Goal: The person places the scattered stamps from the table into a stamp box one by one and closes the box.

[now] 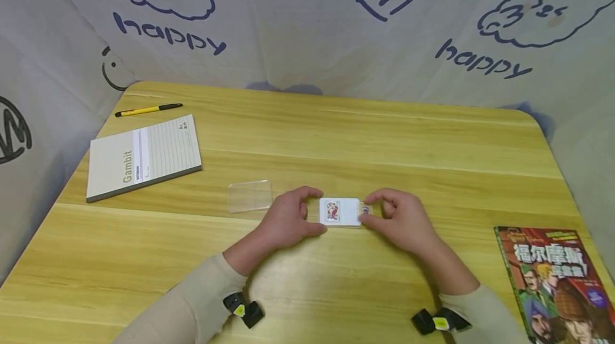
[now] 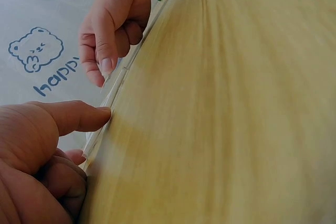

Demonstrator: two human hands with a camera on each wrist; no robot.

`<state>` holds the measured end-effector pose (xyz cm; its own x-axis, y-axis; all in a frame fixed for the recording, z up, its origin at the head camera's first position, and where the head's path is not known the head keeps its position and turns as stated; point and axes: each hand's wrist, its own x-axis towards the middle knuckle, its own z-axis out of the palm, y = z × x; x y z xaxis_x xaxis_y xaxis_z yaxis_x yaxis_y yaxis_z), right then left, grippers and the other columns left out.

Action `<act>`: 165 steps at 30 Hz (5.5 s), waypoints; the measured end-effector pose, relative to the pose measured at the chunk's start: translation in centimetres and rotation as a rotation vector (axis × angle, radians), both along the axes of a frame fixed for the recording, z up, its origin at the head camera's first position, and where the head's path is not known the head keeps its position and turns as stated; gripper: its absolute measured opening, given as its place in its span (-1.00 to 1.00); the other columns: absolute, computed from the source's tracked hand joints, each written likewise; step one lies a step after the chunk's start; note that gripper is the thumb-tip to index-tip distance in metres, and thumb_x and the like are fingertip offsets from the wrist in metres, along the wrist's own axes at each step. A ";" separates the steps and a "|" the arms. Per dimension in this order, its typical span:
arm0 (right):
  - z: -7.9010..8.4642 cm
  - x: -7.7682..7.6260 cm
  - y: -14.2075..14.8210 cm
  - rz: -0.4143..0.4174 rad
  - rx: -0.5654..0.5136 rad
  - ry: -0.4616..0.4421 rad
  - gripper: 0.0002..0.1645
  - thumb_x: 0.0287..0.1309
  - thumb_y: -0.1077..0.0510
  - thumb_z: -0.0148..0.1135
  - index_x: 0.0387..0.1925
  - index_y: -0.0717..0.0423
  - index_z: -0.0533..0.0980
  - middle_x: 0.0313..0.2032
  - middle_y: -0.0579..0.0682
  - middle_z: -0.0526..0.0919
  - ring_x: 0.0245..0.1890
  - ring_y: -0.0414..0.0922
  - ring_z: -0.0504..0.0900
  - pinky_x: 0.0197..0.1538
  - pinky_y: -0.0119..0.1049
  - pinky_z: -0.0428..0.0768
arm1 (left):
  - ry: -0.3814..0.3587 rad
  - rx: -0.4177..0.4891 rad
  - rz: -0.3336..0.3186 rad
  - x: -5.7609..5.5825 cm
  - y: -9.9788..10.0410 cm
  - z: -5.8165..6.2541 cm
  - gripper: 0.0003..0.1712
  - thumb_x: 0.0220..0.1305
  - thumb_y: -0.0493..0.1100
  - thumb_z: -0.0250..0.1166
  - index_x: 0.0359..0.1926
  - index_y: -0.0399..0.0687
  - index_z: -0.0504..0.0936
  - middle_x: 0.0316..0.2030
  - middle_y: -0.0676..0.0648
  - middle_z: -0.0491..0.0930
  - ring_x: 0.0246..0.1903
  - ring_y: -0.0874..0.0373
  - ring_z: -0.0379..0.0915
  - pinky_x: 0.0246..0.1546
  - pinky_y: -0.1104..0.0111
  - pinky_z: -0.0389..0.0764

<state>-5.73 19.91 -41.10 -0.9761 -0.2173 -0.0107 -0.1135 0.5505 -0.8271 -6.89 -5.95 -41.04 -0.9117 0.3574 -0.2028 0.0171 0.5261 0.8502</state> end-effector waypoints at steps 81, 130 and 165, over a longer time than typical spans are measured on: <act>-0.3 -0.4 -0.1 0.098 0.014 -0.056 -0.36 -0.20 0.09 0.70 0.01 -0.02 0.62 -0.69 -0.19 0.11 -0.65 -0.23 0.11 -0.26 -0.19 0.39 | -0.014 0.011 0.005 0.1 0.0 -0.2 -0.26 -0.07 -0.25 0.62 0.20 -0.16 0.55 -0.64 0.04 0.34 -0.67 0.22 0.21 -0.64 0.38 0.27; -0.2 -0.6 0.1 0.075 0.064 -0.097 -0.29 -0.23 0.08 0.70 0.06 0.04 0.62 -0.72 -0.19 0.07 -0.66 -0.23 0.05 -0.32 -0.25 0.38 | 0.121 -0.134 0.052 -1.0 -12.5 1.3 -0.12 -0.05 -0.18 0.63 0.29 -0.22 0.42 -0.64 0.06 0.25 -0.63 0.18 0.13 -0.50 0.29 0.30; -0.5 -0.6 -0.1 0.101 0.043 -0.086 -0.29 -0.24 0.10 0.71 0.05 0.05 0.62 -0.72 -0.21 0.08 -0.66 -0.25 0.08 -0.26 -0.23 0.43 | 0.049 0.000 0.175 -0.4 -13.7 0.6 -0.25 -0.10 -0.16 0.66 0.10 -0.28 0.52 -0.66 0.03 0.20 -0.64 0.20 0.11 -0.51 0.34 0.33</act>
<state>-6.36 19.82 -41.62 -0.9444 -0.3117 -0.1049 -0.0995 0.5748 -0.8123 -7.34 -19.62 -40.39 -0.9687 0.1924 -0.1567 -0.0333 0.5250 0.8504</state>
